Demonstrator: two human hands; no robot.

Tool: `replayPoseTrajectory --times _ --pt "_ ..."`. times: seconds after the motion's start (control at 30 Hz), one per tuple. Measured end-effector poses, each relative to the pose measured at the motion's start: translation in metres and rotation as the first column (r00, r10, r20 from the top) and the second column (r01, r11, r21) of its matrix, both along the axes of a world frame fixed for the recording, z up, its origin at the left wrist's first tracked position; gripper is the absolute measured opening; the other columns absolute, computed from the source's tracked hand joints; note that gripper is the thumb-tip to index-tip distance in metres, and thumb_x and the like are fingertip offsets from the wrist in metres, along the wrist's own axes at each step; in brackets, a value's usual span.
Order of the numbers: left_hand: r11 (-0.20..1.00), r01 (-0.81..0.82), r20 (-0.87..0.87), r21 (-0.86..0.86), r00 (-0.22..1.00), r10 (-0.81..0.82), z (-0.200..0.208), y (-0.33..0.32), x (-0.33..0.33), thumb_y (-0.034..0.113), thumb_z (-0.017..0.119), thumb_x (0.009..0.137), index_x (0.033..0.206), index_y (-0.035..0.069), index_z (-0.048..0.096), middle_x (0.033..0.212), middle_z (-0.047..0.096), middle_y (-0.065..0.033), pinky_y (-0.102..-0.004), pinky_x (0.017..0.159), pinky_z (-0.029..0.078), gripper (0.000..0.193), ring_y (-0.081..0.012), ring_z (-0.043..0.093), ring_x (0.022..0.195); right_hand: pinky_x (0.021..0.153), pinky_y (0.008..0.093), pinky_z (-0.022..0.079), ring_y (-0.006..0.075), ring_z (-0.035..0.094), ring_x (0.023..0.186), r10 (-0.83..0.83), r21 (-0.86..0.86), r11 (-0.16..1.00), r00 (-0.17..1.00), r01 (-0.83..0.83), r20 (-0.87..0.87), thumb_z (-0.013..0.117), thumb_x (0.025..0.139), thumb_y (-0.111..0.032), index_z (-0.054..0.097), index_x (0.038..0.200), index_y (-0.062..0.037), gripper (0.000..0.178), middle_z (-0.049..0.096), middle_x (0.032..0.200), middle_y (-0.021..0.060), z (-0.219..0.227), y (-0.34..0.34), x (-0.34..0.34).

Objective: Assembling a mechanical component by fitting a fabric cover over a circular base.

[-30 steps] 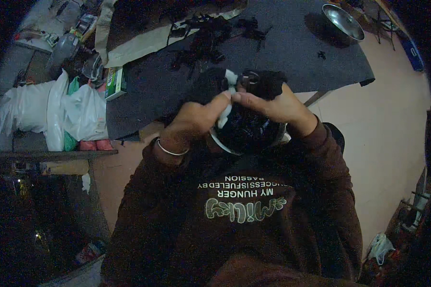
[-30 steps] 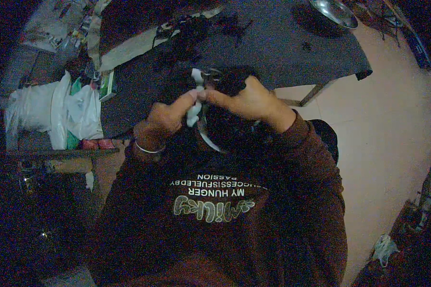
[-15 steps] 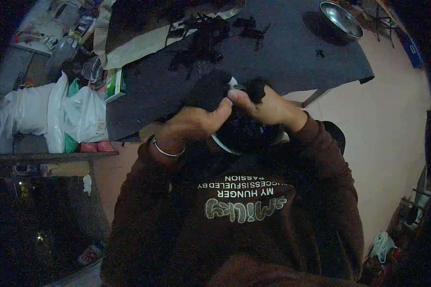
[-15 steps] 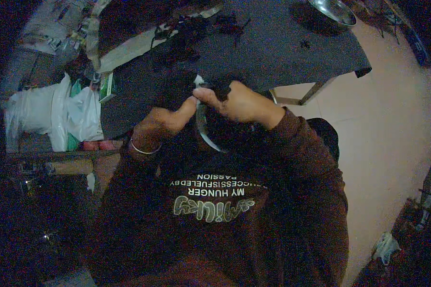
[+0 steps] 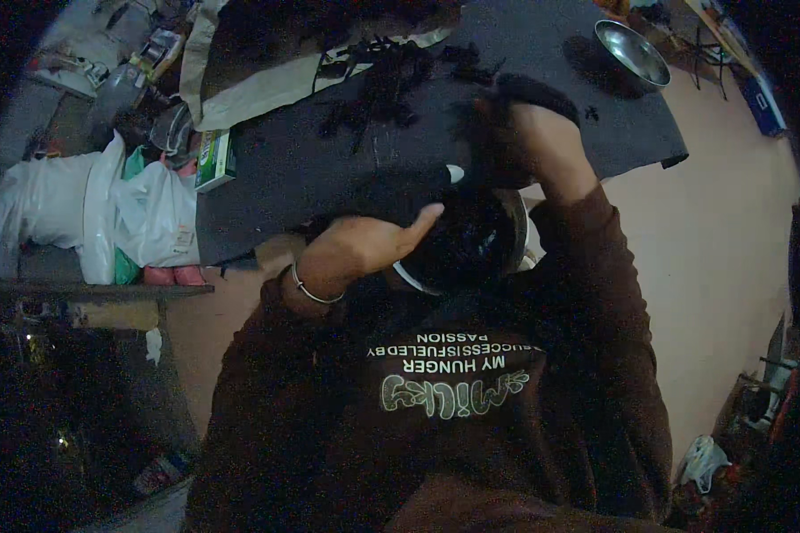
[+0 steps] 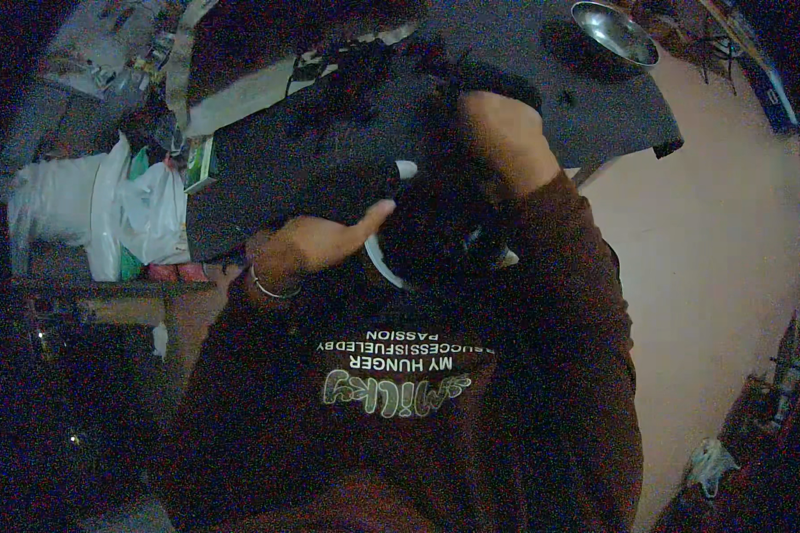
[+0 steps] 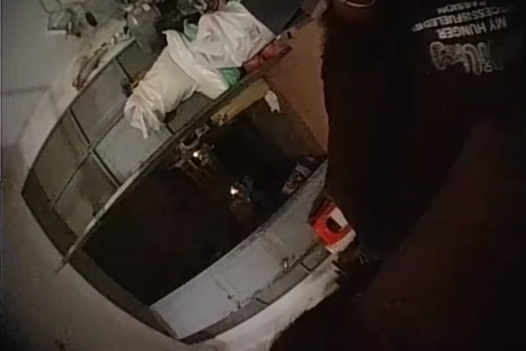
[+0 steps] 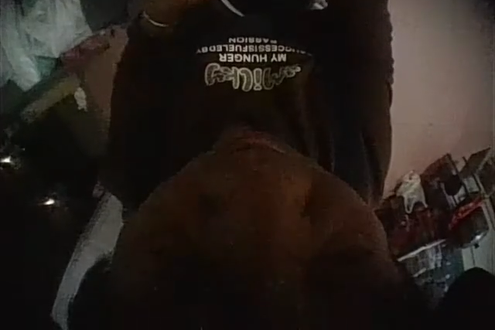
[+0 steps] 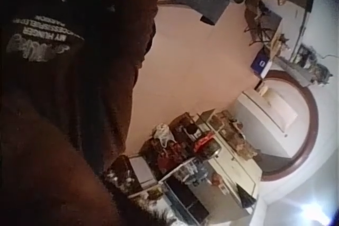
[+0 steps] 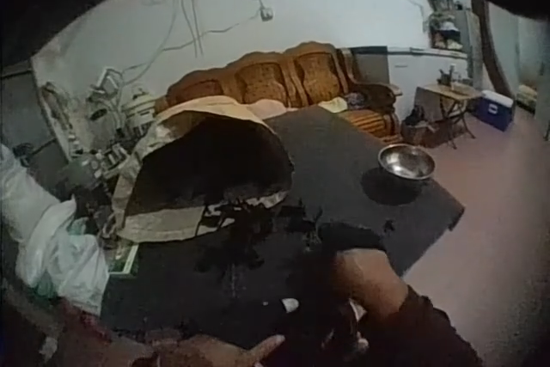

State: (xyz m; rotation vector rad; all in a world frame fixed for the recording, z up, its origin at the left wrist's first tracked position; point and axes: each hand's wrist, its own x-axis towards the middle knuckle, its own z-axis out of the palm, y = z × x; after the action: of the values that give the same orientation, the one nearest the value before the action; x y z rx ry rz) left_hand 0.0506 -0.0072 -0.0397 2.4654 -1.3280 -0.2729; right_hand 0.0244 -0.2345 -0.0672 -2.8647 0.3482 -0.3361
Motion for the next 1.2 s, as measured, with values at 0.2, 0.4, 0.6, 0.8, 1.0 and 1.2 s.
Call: replayPoseTrajectory --times 0.2,0.4,0.6,0.8,1.0,1.2 --pt "0.991 0.128 0.382 0.044 0.914 -0.135 -0.022 0.007 0.015 0.035 0.044 0.078 0.109 0.001 0.043 0.112 0.044 -0.0168 -0.0342 0.090 0.031 0.046 -0.0249 0.042 0.104 0.055 0.0354 0.045 0.0287 0.057 0.064 0.024 -0.106 0.994 0.998 -0.018 0.055 0.044 0.077 -0.027 0.057 0.083 -0.0075 0.024 0.057 0.072 0.0158 -0.001 -0.006 -0.002" --pt "0.942 -0.073 0.021 -0.327 0.996 0.085 0.024 -0.014 0.002 0.022 0.048 0.077 0.105 0.000 0.046 0.102 0.049 -0.0180 -0.0346 0.083 0.036 0.036 -0.0264 0.047 0.096 0.050 0.0313 0.044 0.0224 0.057 0.056 -0.003 0.306 0.949 0.970 -0.074 0.244 0.054 0.074 -0.023 0.056 0.082 -0.0038 0.021 0.058 0.068 0.0115 0.027 -0.006 -0.035" --pt "0.782 0.548 0.516 -0.298 0.781 -0.351 0.024 -0.010 0.009 0.014 0.056 0.071 0.100 0.001 0.050 0.091 0.053 -0.0170 -0.0347 0.072 0.041 0.032 -0.0285 0.052 0.082 0.054 0.0235 0.042 0.0098 0.050 0.059 0.409 0.790 0.560 0.913 -0.250 -0.002 0.057 0.074 -0.025 0.056 0.084 -0.0025 0.024 0.056 0.066 0.0033 0.033 0.011 -0.046" --pt "0.855 0.120 -0.168 -0.504 0.958 -0.234 0.049 -0.005 -0.008 0.019 0.057 0.073 0.095 0.005 0.054 0.091 0.055 -0.0119 -0.0319 0.070 0.043 0.027 -0.0207 0.054 0.081 0.058 0.0230 0.042 0.0080 0.049 0.065 0.443 0.872 0.364 0.884 -0.327 0.146 0.062 0.070 -0.021 0.055 0.084 -0.0026 0.024 0.056 0.072 0.0029 0.033 0.026 -0.044" --pt "0.878 -0.061 -0.068 -0.475 0.997 0.032 0.017 -0.006 0.009 0.018 0.053 0.077 0.090 0.002 0.055 0.088 0.056 -0.0122 -0.0297 0.068 0.044 0.021 -0.0216 0.055 0.077 0.062 0.0291 0.044 0.0228 0.056 0.073 0.472 0.255 0.659 0.653 -0.708 0.592 0.063 0.066 -0.017 0.057 0.085 -0.0063 0.022 0.056 0.084 0.0103 0.028 0.052 -0.043" --pt "0.964 0.199 0.588 -0.178 0.807 -0.058 -0.005 -0.002 0.007 0.010 0.052 0.073 0.098 0.002 0.050 0.091 0.053 -0.0154 -0.0335 0.074 0.041 0.026 -0.0261 0.052 0.083 0.057 0.0271 0.043 0.0215 0.055 0.064 0.557 -0.178 0.799 0.595 -0.574 0.579 0.061 0.068 -0.015 0.057 0.078 -0.0072 0.014 0.056 0.074 0.0092 0.019 0.066 -0.042"
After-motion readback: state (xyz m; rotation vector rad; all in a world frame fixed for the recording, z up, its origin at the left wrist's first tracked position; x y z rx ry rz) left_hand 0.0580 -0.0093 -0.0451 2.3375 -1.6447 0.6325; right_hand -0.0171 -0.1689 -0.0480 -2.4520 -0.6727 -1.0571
